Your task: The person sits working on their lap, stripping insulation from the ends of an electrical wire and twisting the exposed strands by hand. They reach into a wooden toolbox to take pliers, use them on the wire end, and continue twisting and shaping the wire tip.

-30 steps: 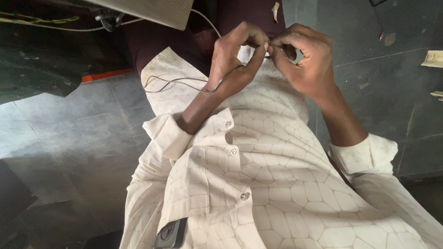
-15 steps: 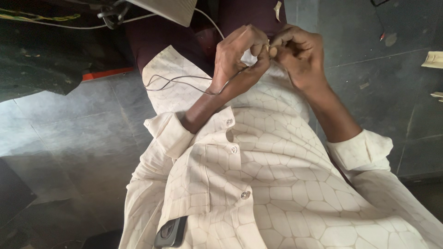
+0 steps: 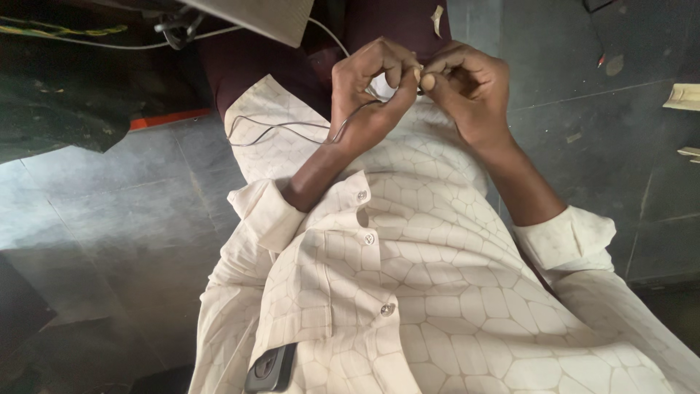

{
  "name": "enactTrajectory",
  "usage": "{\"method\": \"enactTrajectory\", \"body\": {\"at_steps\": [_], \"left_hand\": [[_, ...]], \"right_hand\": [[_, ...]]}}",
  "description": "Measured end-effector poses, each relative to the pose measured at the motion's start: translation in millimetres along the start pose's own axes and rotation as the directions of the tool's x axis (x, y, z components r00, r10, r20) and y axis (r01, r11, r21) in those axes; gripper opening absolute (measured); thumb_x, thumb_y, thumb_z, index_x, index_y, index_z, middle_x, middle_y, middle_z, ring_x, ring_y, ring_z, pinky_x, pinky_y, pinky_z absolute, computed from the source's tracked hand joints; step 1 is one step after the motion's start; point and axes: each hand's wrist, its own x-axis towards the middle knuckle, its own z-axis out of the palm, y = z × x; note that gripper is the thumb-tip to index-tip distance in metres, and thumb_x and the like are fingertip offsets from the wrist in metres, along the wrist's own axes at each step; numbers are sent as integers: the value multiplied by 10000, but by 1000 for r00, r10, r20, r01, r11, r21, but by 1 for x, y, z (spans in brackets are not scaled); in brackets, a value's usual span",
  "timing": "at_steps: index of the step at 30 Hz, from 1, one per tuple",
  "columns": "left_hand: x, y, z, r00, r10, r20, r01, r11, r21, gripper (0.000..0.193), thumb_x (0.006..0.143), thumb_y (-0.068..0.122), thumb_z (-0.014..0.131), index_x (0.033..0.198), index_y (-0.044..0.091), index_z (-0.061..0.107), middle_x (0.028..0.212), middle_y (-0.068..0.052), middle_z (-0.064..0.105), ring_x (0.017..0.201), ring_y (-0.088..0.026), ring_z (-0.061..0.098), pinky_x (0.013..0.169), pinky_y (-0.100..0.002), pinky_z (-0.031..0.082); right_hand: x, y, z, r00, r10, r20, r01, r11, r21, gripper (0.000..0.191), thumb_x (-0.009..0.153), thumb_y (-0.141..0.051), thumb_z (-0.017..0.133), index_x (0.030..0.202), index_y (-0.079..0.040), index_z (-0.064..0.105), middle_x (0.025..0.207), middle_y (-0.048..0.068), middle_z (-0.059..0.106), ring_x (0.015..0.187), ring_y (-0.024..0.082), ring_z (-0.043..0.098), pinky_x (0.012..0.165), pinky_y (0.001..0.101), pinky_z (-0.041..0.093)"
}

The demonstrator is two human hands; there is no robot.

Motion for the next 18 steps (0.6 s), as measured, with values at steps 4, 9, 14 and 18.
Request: {"method": "enactTrajectory", "body": {"at_steps": [4,9,14,18], "left_hand": [[0,0,0,999,-43,14,43,999,-28,304,941,-110,708,824,38,470,920,-80,697,844,-137,675,774,-284,562],[0,-3,1,999,-45,22,46,998,-42,315,941,-106,719,814,34,466,939,-96,705,844,-122,682,769,-272,570],[-1,-6,1,988,-138,70,148,976,-161,271,979,-101,688,841,26,492,985,-104,703,916,-123,726,835,-278,637],[-3,-10,2,980,-177,85,192,956,-221,257,977,-87,688,845,24,497,1016,-120,708,910,-120,716,804,-272,632]], "right_hand": [[1,-6,-3,1000,14,-24,-14,999,-36,79,1047,-15,720,1057,52,677,996,92,681,763,74,618,659,203,504],[5,-13,-7,999,-39,-3,39,998,-55,124,1071,-76,703,1064,48,701,981,111,703,773,89,638,698,221,519],[7,-27,-10,1000,0,-29,0,1000,-9,122,1039,-105,688,1048,16,683,990,77,710,886,97,693,814,239,573],[10,-35,-11,996,-60,66,75,965,-252,104,1044,-52,721,1028,48,698,938,100,693,739,77,609,622,196,456]]}}
